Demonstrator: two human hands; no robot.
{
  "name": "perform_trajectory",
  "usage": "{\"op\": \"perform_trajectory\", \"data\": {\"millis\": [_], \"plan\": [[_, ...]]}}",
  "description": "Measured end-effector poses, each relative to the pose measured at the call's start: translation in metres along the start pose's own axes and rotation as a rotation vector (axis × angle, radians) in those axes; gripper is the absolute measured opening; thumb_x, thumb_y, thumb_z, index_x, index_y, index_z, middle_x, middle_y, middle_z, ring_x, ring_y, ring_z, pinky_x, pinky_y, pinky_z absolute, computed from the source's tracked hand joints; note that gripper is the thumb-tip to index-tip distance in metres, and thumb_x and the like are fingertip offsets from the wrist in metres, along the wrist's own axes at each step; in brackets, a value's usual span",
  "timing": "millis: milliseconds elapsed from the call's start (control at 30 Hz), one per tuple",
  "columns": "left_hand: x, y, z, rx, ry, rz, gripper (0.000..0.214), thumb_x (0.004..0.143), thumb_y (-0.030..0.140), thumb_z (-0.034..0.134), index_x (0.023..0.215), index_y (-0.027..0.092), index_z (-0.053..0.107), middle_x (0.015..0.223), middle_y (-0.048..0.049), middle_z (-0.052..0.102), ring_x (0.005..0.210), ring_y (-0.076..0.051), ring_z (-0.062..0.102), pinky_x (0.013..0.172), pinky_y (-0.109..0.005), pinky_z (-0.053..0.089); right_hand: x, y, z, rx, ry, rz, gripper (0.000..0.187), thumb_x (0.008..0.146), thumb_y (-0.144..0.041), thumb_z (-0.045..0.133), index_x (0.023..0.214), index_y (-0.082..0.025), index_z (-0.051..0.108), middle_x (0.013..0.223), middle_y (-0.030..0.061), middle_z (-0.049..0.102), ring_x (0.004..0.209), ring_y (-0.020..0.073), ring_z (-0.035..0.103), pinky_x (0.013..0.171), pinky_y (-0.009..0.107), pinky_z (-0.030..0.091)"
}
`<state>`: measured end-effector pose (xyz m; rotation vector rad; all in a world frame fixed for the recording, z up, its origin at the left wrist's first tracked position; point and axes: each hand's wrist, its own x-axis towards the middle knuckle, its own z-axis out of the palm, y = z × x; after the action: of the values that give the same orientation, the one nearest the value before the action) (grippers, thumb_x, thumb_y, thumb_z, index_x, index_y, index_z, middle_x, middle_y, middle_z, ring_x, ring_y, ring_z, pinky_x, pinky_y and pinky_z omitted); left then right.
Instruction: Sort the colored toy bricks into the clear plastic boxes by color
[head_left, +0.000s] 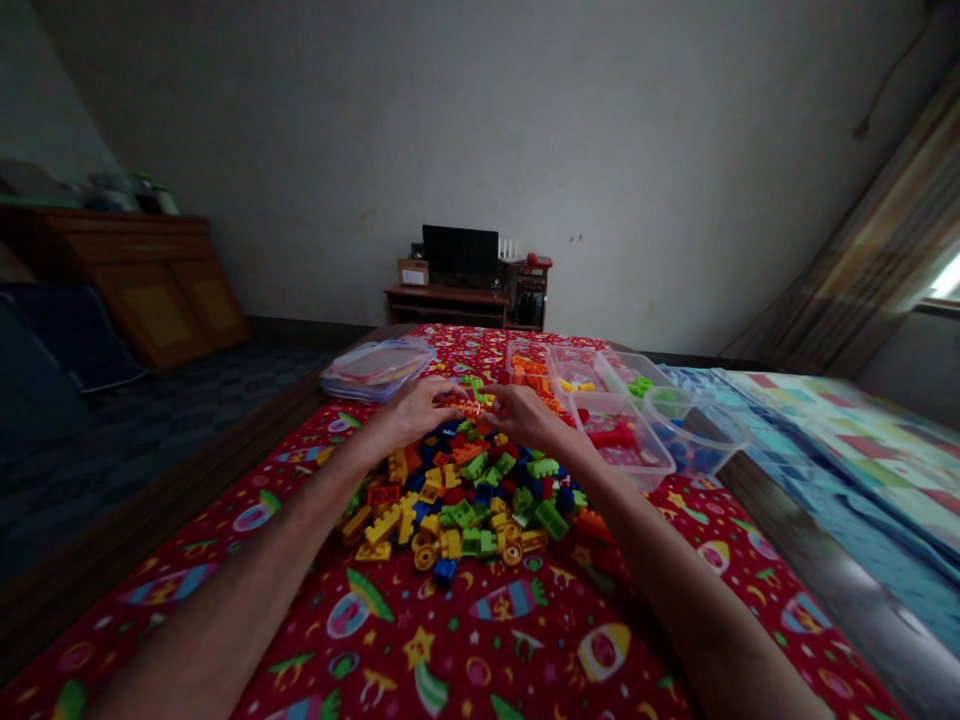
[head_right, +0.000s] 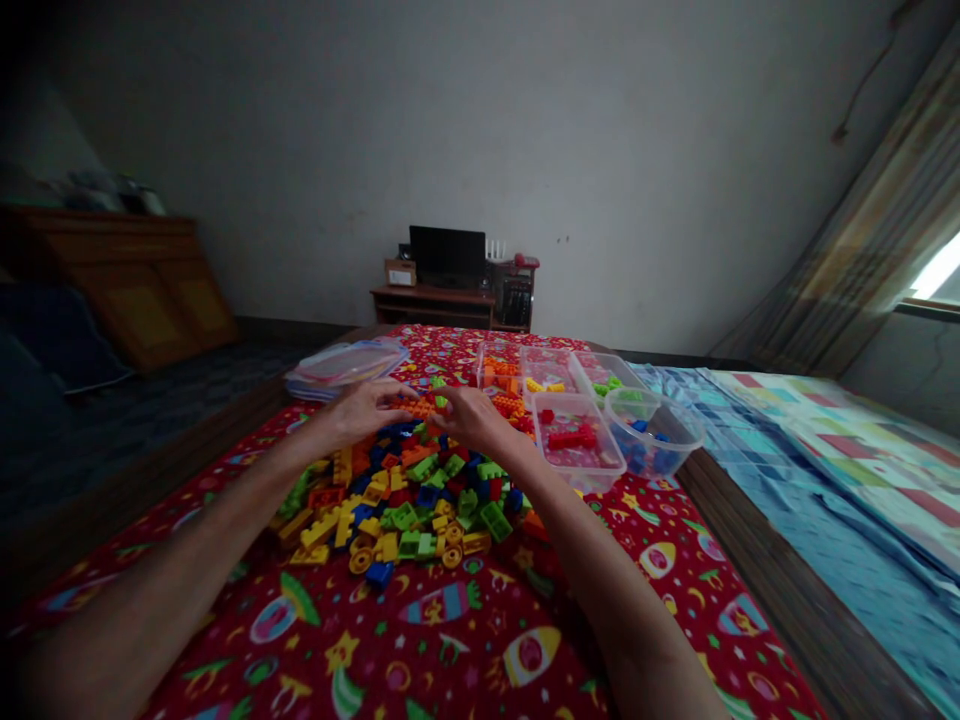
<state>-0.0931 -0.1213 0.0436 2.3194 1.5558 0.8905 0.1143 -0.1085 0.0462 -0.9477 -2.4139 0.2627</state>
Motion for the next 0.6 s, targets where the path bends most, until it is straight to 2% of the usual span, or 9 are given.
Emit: {"op": "perform_trajectory", "data": {"millis": [100, 200, 367, 467, 600], "plan": [[0.000, 0.003, 0.004, -0.032, 0.012, 0.020, 0.029, 0.073, 0.034, 0.061, 0.095, 0.019, 0.070, 0.097, -0.0046, 0.072, 0.091, -0.023, 0.065, 0.086, -0.034, 0.050, -0.001, 0.000, -0.002, -0.022, -0.057, -0.036, 0.031, 0.085, -0.026, 0.062, 0.114, -0.013, 0.066, 0.083, 0.0065, 0.068, 0.071, 0.0128, 0.058, 0.065, 0.023, 0.039], [-0.001, 0.009, 0.005, -0.041, 0.042, 0.044, 0.029, 0.073, 0.035, 0.061, 0.095, 0.018, 0.070, 0.098, -0.0053, 0.071, 0.092, -0.023, 0.065, 0.088, -0.035, 0.050, -0.002, 0.002, -0.004, -0.009, -0.061, -0.053, 0.027, 0.084, -0.028, 0.063, 0.107, -0.013, 0.067, 0.081, 0.0060, 0.067, 0.070, 0.0126, 0.056, 0.064, 0.023, 0.038], [-0.005, 0.017, 0.002, -0.065, 0.119, 0.069, 0.043, 0.080, 0.042, 0.054, 0.115, 0.017, 0.063, 0.110, -0.0084, 0.069, 0.098, -0.024, 0.065, 0.089, -0.037, 0.051, -0.002, 0.004, -0.008, 0.037, 0.001, -0.045, 0.024, 0.085, -0.030, 0.058, 0.100, -0.013, 0.067, 0.074, 0.0031, 0.064, 0.065, 0.0113, 0.053, 0.060, 0.022, 0.035], [-0.006, 0.017, -0.004, -0.061, 0.172, 0.059, 0.046, 0.083, 0.043, 0.050, 0.120, 0.018, 0.059, 0.118, -0.0090, 0.066, 0.102, -0.024, 0.064, 0.088, -0.037, 0.052, -0.001, 0.009, -0.016, 0.030, 0.078, 0.050, 0.021, 0.083, -0.029, 0.058, 0.093, -0.013, 0.067, 0.069, 0.0014, 0.062, 0.061, 0.0101, 0.051, 0.057, 0.022, 0.033], [-0.005, 0.008, -0.017, 0.028, 0.223, 0.061, 0.040, 0.082, 0.041, 0.048, 0.110, 0.018, 0.064, 0.115, -0.0094, 0.067, 0.106, -0.025, 0.062, 0.092, -0.038, 0.050, 0.003, 0.028, -0.033, -0.009, 0.205, 0.244, 0.020, 0.081, -0.030, 0.058, 0.085, -0.013, 0.067, 0.067, 0.0015, 0.062, 0.060, 0.0105, 0.050, 0.056, 0.022, 0.032]]}}
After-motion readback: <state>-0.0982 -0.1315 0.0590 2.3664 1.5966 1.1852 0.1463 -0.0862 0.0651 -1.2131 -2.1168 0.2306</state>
